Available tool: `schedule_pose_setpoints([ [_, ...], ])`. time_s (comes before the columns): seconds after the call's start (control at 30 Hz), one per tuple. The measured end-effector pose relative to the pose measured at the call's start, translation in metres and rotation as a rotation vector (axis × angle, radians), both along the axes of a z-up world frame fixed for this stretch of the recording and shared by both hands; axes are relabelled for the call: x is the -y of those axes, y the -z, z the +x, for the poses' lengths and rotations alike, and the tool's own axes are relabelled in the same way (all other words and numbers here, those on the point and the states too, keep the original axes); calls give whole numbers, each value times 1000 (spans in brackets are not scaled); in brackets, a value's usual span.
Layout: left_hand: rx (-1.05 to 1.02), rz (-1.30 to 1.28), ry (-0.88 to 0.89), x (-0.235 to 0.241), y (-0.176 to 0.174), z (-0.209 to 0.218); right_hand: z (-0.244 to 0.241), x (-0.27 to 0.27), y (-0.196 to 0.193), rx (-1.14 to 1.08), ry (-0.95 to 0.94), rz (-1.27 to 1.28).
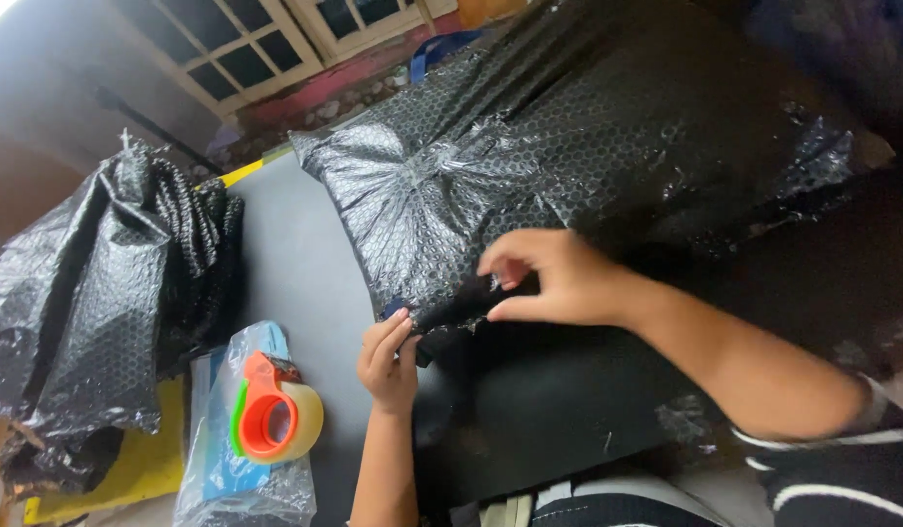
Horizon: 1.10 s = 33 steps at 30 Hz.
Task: The person wraps a rectangular package in black bubble wrap and secures it with clear packing tape. They apply tape to multiple edges and corners, smooth the wrap, and fold the edges to seal the package.
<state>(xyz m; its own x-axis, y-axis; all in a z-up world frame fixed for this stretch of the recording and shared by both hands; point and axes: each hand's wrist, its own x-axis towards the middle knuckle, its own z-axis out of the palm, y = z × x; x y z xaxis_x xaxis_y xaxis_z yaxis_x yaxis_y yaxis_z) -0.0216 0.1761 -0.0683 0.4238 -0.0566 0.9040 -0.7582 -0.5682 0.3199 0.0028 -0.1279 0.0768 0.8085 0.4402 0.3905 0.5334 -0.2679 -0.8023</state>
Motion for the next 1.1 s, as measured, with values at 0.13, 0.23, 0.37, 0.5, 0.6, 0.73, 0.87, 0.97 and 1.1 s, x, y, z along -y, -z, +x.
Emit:
schedule_pose_setpoints([
  [0.13, -7, 42, 17, -4, 8, -2, -41, 107, 0, 5, 396, 17],
  [0.23, 20, 58, 9, -1, 3, -3, -81, 196, 50, -161, 825, 223],
  [0.37, 10, 55, 0, 2, 0, -10, -131, 354, 224, -101, 1132, 202],
  [0.5, -13, 64, -66, 8, -2, -16, -199, 402, 306, -571, 1432, 434],
  [0.6, -14, 80, -82, 9, -1, -16, -216, 389, 313, -936, 1239, 763],
  [0.73, 48, 97, -119, 9, 6, -16, -209, 338, 273, -998, 1052, 951],
  [0.87, 50, 127, -187, 12, 6, -14, -204, 312, 232, -821, 1424, 796],
  [0.97, 90, 118, -172, 13, 2, -14, -205, 312, 218, -447, 1497, 121],
  [1.1, 106, 117, -174, 12, 1, -12, -196, 266, 147, 229, 1364, -762],
])
